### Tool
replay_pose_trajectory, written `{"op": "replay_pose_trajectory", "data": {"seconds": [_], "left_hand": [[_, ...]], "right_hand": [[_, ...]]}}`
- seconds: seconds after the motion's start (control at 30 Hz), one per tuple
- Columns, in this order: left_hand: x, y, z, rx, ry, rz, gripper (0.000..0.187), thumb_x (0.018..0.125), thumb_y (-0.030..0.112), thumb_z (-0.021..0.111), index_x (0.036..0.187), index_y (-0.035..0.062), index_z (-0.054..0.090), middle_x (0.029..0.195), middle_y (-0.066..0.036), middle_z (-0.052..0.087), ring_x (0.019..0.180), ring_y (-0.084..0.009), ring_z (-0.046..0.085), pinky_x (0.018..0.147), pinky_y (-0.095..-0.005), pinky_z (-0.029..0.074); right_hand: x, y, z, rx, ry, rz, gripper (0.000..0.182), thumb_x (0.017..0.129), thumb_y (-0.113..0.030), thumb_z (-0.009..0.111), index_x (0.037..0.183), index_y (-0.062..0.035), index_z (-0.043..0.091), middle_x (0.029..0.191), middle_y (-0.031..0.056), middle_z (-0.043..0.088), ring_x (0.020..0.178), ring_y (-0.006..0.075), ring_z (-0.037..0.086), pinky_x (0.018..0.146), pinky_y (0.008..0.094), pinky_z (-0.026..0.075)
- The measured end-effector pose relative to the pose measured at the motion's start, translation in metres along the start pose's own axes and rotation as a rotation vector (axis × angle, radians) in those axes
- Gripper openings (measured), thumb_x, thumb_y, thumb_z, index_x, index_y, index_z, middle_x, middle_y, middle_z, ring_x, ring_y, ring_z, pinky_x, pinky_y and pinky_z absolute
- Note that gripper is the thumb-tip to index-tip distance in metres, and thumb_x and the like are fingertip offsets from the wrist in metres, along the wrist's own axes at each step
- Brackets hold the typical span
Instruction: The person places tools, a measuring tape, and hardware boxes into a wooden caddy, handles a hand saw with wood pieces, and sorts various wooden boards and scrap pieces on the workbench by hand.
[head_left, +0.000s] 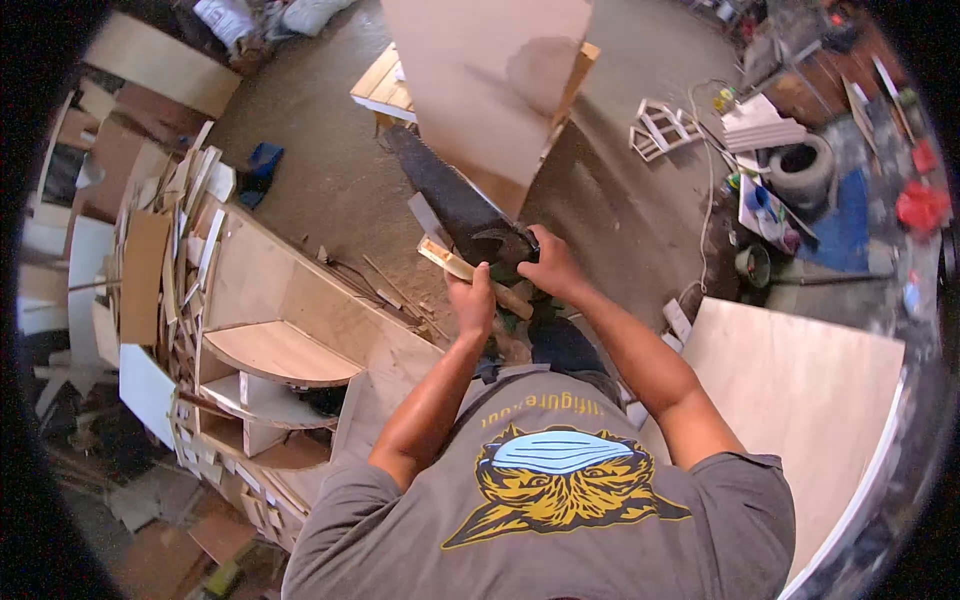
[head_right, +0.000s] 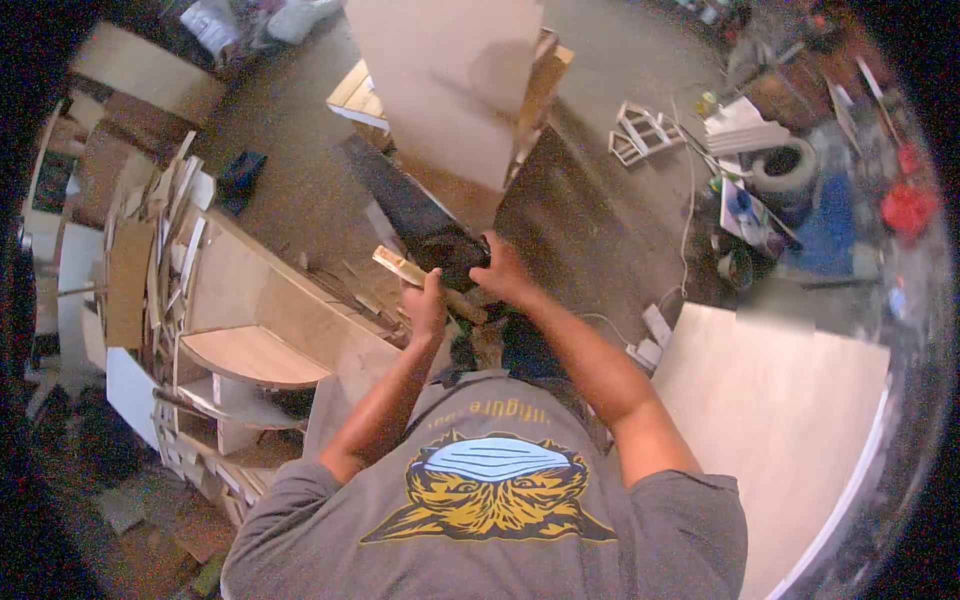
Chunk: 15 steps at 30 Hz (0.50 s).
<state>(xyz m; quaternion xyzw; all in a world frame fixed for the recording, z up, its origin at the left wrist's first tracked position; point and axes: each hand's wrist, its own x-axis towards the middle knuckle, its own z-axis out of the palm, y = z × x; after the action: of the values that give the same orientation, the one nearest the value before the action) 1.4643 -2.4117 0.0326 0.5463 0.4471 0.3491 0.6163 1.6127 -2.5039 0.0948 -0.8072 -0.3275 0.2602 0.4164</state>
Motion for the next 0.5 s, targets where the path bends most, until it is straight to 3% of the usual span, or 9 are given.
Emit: {"op": "replay_pose_trajectory", "data": {"seconds": [0.17,0.27,0.3,0.43,0.5], "left_hand": [[0.044,0.001,0.03,-0.061,0.152,-0.004,0.025,0.089,0.019,0.071,0.096,0.0014,0.054,0.081,-0.002,0.055,0.073,-0.0131,0.053,0.063,-0.0317,0.045],[0.06,0.027,0.036,-0.057,0.269,0.025,0.026,0.089,0.018,0.071,0.095,0.0008,0.054,0.079,-0.002,0.054,0.069,-0.0138,0.052,0.062,-0.0327,0.045],[0.067,0.031,0.03,-0.076,0.229,-0.074,0.04,0.089,0.013,0.068,0.12,-0.0029,0.048,0.102,-0.009,0.057,0.089,-0.0174,0.057,0.08,-0.0323,0.049],[0.104,0.032,-0.001,-0.015,0.345,-0.114,0.038,0.087,0.014,0.068,0.116,-0.0034,0.052,0.1,-0.01,0.06,0.086,-0.0191,0.06,0.078,-0.0335,0.05],[0.122,0.038,-0.022,0.028,0.411,-0.17,0.036,0.086,0.015,0.069,0.113,-0.0037,0.054,0.097,-0.011,0.062,0.084,-0.0201,0.061,0.077,-0.034,0.05]], "right_hand": [[0.068,-0.01,-0.014,-0.06,-0.1,-0.065,0.049,0.068,-0.017,0.072,0.112,-0.0005,0.059,0.1,0.025,0.066,0.095,0.0429,0.066,0.085,0.0489,0.051],[0.105,-0.016,-0.007,-0.042,-0.183,-0.167,0.047,0.068,-0.016,0.072,0.11,-0.0003,0.058,0.097,0.0242,0.066,0.093,0.0424,0.065,0.083,0.0489,0.051],[0.118,-0.017,0.0,-0.026,-0.212,-0.194,0.046,0.069,-0.016,0.072,0.11,-0.0003,0.058,0.097,0.024,0.066,0.093,0.0423,0.065,0.083,0.0489,0.051],[0.16,-0.044,0.031,-0.073,-0.376,-0.219,0.044,0.071,-0.017,0.072,0.109,-0.0006,0.057,0.096,0.0234,0.066,0.093,0.0423,0.065,0.082,0.0486,0.051],[0.175,-0.076,0.044,-0.12,-0.449,-0.2,0.046,0.072,-0.017,0.071,0.112,-0.0003,0.057,0.095,0.0225,0.067,0.092,0.0383,0.067,0.081,0.0456,0.051]]}}
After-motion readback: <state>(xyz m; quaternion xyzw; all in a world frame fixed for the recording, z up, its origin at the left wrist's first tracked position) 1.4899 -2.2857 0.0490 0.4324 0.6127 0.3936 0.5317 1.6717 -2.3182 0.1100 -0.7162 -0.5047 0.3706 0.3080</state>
